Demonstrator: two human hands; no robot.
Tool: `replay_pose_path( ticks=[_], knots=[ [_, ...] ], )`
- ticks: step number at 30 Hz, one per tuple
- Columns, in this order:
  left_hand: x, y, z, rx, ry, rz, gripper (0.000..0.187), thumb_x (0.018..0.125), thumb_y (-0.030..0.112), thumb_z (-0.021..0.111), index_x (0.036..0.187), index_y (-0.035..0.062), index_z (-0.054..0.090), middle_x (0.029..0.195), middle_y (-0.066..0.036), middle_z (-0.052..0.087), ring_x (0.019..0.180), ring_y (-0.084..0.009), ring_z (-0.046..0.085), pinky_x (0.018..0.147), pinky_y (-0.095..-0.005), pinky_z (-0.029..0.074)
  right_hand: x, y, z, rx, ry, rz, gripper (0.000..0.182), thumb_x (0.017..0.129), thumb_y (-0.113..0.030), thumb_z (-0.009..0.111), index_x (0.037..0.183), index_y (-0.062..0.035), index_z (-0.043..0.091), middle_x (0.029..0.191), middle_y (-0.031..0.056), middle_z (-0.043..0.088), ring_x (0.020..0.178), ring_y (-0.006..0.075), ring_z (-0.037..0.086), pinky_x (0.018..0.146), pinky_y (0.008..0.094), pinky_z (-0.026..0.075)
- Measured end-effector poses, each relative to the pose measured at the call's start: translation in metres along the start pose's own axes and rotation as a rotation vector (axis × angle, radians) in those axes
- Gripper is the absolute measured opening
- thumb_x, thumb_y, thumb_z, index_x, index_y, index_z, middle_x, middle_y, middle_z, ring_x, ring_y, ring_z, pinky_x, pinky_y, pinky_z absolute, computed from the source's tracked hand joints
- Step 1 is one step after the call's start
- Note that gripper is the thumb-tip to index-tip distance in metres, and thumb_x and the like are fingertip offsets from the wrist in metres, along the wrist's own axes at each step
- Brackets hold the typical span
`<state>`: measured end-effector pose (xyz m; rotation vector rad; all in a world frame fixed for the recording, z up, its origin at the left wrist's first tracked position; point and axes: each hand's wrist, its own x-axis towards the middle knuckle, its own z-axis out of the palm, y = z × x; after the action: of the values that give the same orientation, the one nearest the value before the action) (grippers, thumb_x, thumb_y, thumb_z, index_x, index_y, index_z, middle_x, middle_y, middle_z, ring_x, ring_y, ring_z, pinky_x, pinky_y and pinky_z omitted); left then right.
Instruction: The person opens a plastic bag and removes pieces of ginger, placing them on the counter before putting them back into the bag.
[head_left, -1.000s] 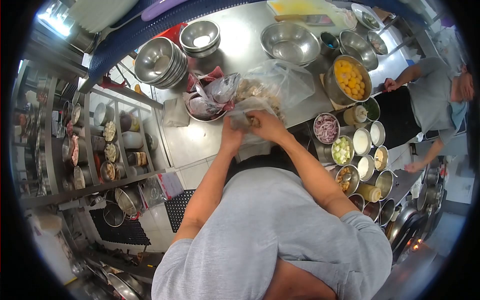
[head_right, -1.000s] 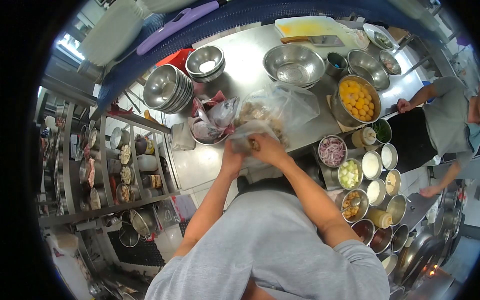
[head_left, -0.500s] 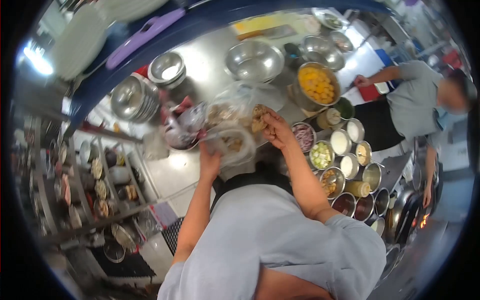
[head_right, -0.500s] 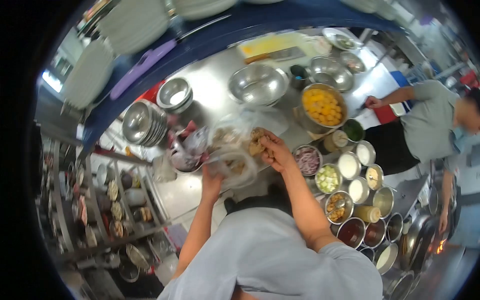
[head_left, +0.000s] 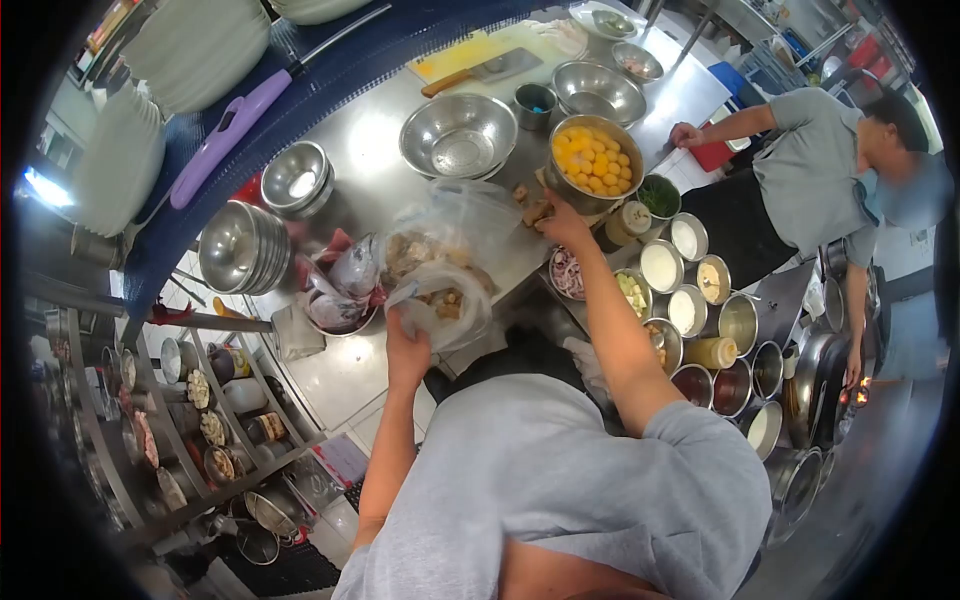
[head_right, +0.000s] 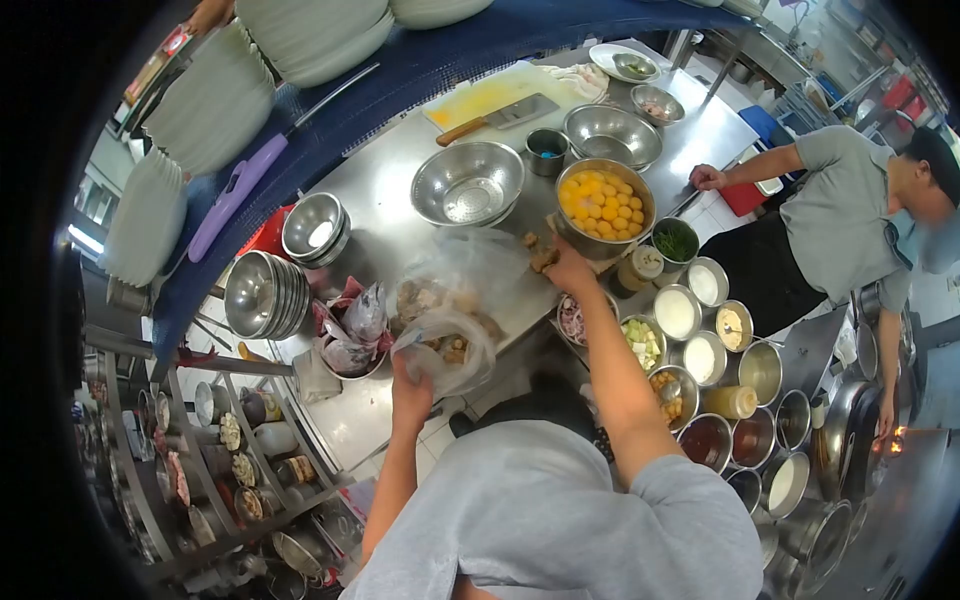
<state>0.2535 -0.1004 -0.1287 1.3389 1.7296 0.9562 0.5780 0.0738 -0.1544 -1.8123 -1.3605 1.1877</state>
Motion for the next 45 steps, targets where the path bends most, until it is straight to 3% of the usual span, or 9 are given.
replay_pose_path(
  ticks=[5,14,17,21,24,30,37,41,45],
  knots=[
    [-0.007,-0.001,0.002,0.235,0.001,0.128,0.058,0.081,0.003,0.054,0.136,-0.0014,0.037,0.133,-0.028,0.046,0.124,-0.0447,0.045,0.105,-0.045,0.036,0.003,0.033,0.019,-0.365,0.347,-0.391,0.051,0.081,-0.006,0.06,0.131,-0.0043,0.052,0.119,0.025,0.06,0.104,0.0386,0.061,0.088,0.0418,0.05],
    [-0.005,0.017,-0.014,0.164,-0.043,0.156,0.058,0.081,0.003,0.056,0.138,0.0109,0.045,0.132,-0.027,0.045,0.125,-0.0451,0.043,0.105,-0.0448,0.037,-0.009,0.041,0.024,-0.478,0.457,-0.341,0.037,0.083,-0.007,0.06,0.12,-0.0036,0.06,0.113,0.0259,0.061,0.104,0.0433,0.058,0.09,0.0467,0.047],
    [0.001,0.024,-0.012,0.174,-0.024,0.188,0.058,0.081,0.003,0.056,0.138,0.009,0.045,0.133,-0.027,0.046,0.127,-0.0436,0.043,0.104,-0.0442,0.038,-0.063,-0.044,0.021,-0.428,0.422,-0.421,0.037,0.082,-0.003,0.057,0.118,-0.0033,0.061,0.112,0.0236,0.062,0.104,0.0412,0.058,0.089,0.047,0.048],
    [0.005,0.043,-0.005,0.161,-0.076,0.193,0.06,0.08,0.002,0.056,0.139,0.0065,0.043,0.14,-0.027,0.041,0.131,-0.0426,0.04,0.106,-0.0425,0.038,-0.132,-0.094,0.068,-0.022,-0.684,-0.512,0.034,0.079,0.005,0.051,0.11,-0.0007,0.063,0.104,0.0219,0.064,0.1,0.0407,0.059,0.086,0.0473,0.047],
    [0.008,0.04,-0.004,0.246,-0.06,0.177,0.059,0.08,0.002,0.056,0.138,0.0029,0.043,0.144,-0.028,0.037,0.132,-0.0426,0.039,0.106,-0.0423,0.038,-0.112,-0.06,0.102,-0.346,-0.27,-0.855,0.028,0.079,0.004,0.049,0.103,0.0012,0.064,0.1,0.024,0.064,0.096,0.0426,0.059,0.084,0.0474,0.048],
    [0.009,0.045,0.0,0.323,-0.135,0.16,0.055,0.08,0.002,0.056,0.133,-0.0011,0.044,0.147,-0.028,0.031,0.132,-0.0456,0.037,0.106,-0.0447,0.039,-0.094,-0.053,0.082,-0.42,-0.078,-0.746,0.021,0.079,-0.003,0.052,0.097,0.0014,0.062,0.091,0.0242,0.062,0.089,0.0443,0.058,0.078,0.0495,0.048],
    [0.008,0.048,-0.004,0.291,-0.14,0.164,0.055,0.079,0.002,0.056,0.133,-0.001,0.042,0.149,-0.029,0.027,0.131,-0.0477,0.036,0.105,-0.0452,0.04,-0.111,-0.055,0.105,-0.432,-0.114,-0.847,0.022,0.08,-0.003,0.053,0.098,-0.0015,0.064,0.092,0.0203,0.065,0.089,0.0392,0.062,0.076,0.0472,0.05],
    [-0.004,0.046,-0.002,0.293,-0.154,0.238,0.053,0.08,0.001,0.054,0.132,0.0003,0.043,0.149,-0.029,0.027,0.126,-0.0479,0.042,0.098,-0.0462,0.043,-0.105,-0.034,0.13,-0.711,-0.217,-0.64,0.016,0.078,-0.008,0.058,0.091,-0.0038,0.065,0.084,0.0175,0.066,0.083,0.0356,0.065,0.07,0.0466,0.051],
    [-0.004,0.038,0.001,0.312,-0.105,0.269,0.053,0.08,0.001,0.053,0.132,0.0027,0.043,0.149,-0.029,0.028,0.122,-0.0485,0.046,0.094,-0.047,0.046,-0.126,-0.04,0.11,-0.539,-0.187,-0.759,0.031,0.076,-0.014,0.064,0.105,-0.0036,0.06,0.089,0.0183,0.067,0.085,0.0375,0.065,0.072,0.0466,0.051]
  ],
)
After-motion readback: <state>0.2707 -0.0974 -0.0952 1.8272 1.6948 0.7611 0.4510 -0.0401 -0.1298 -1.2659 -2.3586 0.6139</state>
